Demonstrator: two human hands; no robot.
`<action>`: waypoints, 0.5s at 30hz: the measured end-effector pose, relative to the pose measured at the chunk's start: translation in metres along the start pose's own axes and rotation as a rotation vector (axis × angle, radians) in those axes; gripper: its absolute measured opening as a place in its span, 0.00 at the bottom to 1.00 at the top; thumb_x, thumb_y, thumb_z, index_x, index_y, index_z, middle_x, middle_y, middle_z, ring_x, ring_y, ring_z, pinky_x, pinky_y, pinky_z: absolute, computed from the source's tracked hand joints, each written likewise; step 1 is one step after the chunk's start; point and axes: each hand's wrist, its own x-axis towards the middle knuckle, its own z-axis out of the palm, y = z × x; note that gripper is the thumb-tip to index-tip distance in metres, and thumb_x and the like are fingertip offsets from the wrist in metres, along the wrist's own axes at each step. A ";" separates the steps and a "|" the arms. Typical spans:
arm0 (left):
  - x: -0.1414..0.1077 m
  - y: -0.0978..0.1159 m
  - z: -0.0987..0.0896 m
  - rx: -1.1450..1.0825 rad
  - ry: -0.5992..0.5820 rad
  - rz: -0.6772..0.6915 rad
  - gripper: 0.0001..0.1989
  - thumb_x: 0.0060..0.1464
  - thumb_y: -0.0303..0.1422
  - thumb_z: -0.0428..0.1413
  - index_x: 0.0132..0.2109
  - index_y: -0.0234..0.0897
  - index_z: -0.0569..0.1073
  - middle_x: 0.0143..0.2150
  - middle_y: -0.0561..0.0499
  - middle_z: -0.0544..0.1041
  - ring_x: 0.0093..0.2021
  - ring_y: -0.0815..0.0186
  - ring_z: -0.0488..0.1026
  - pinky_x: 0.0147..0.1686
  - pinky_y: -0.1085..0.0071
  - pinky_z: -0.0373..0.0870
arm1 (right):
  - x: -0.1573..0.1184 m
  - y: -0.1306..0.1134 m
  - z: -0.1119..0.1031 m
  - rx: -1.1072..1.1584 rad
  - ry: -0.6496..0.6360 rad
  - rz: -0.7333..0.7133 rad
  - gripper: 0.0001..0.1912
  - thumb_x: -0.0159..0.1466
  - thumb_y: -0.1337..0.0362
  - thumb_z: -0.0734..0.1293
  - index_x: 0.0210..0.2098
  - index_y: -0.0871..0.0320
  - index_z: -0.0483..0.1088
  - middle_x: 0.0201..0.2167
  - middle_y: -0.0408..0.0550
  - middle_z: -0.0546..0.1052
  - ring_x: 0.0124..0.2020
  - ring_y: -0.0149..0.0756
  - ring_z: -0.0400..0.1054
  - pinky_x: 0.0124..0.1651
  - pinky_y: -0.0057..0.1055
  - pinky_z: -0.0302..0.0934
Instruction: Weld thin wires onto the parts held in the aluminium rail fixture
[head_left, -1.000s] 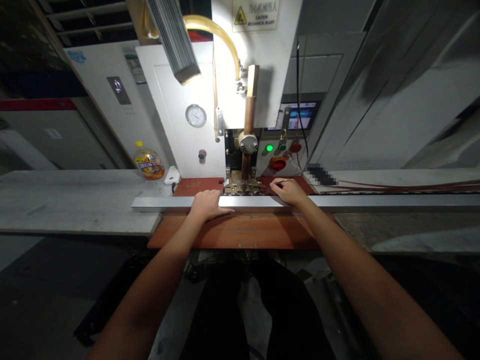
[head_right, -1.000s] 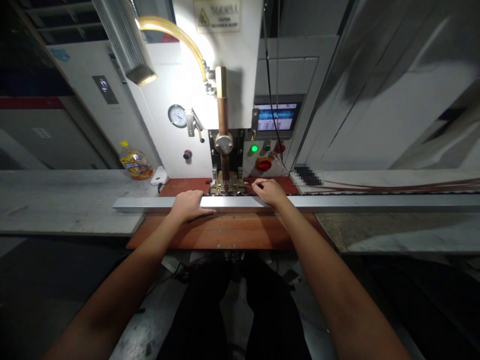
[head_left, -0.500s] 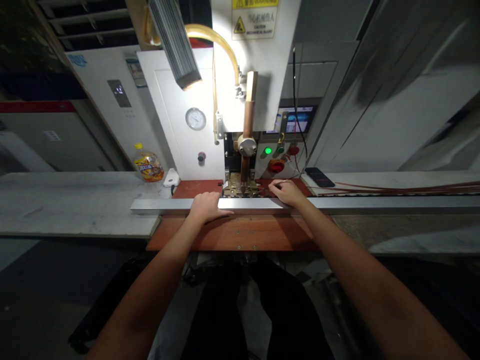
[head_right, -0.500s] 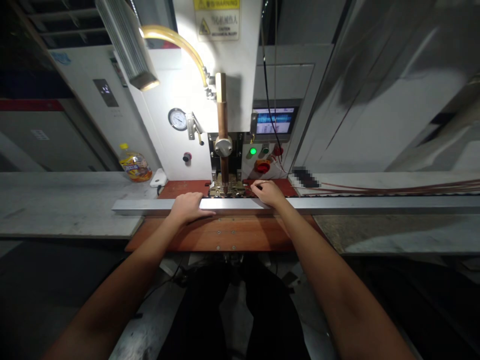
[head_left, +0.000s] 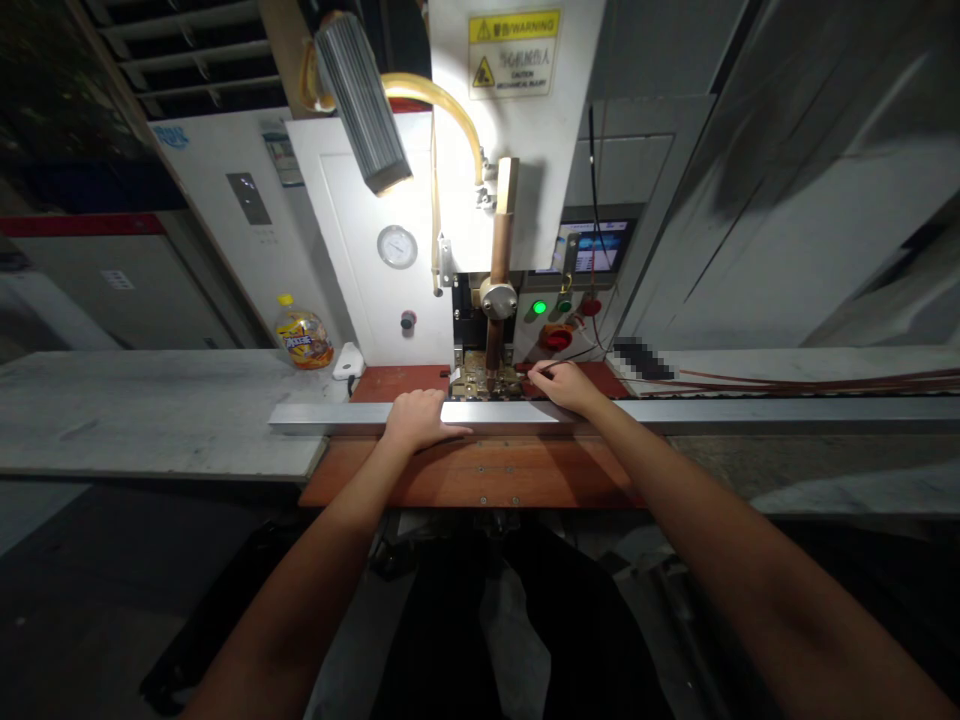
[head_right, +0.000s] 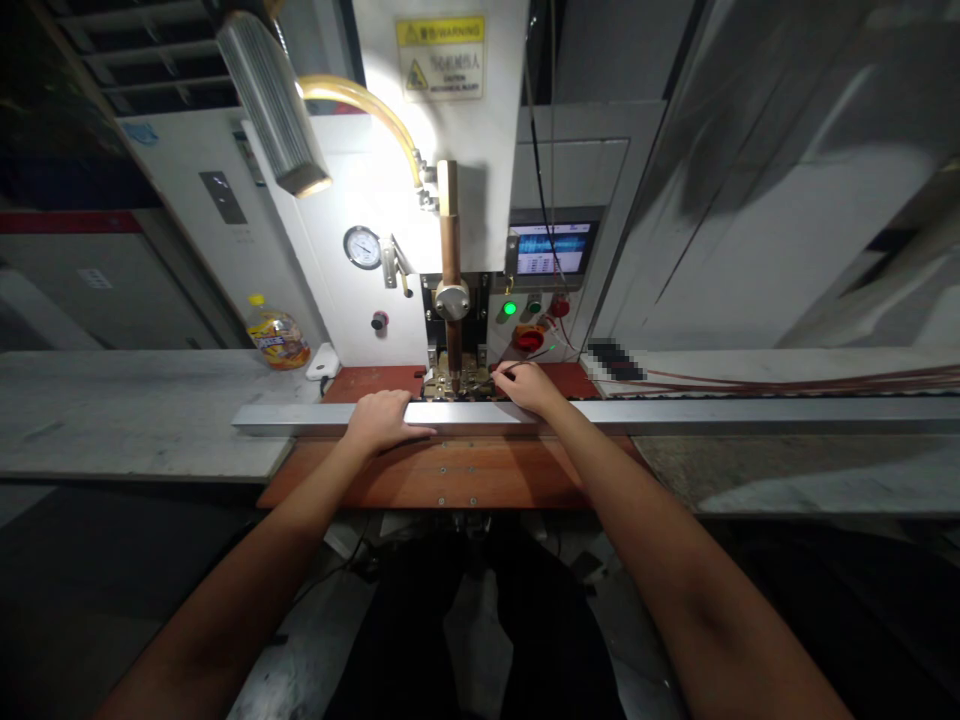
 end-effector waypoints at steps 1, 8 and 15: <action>0.000 0.000 0.000 0.001 0.005 0.006 0.41 0.45 0.70 0.48 0.48 0.39 0.74 0.48 0.39 0.80 0.48 0.48 0.76 0.45 0.59 0.68 | 0.001 -0.002 0.001 -0.015 -0.016 -0.009 0.15 0.64 0.59 0.60 0.29 0.56 0.76 0.32 0.49 0.82 0.35 0.40 0.74 0.42 0.31 0.63; -0.001 0.000 -0.002 0.000 0.010 0.006 0.40 0.45 0.70 0.49 0.45 0.38 0.74 0.46 0.39 0.80 0.47 0.48 0.76 0.44 0.59 0.69 | 0.004 -0.009 0.008 -0.112 -0.079 0.020 0.14 0.65 0.61 0.61 0.31 0.55 0.77 0.33 0.49 0.83 0.35 0.39 0.74 0.41 0.28 0.62; -0.001 -0.001 0.000 -0.009 0.007 0.016 0.41 0.44 0.71 0.49 0.45 0.38 0.73 0.46 0.39 0.79 0.47 0.46 0.76 0.44 0.58 0.68 | 0.005 -0.011 0.015 -0.111 -0.087 -0.019 0.15 0.66 0.61 0.60 0.32 0.55 0.78 0.35 0.49 0.83 0.37 0.39 0.75 0.43 0.28 0.62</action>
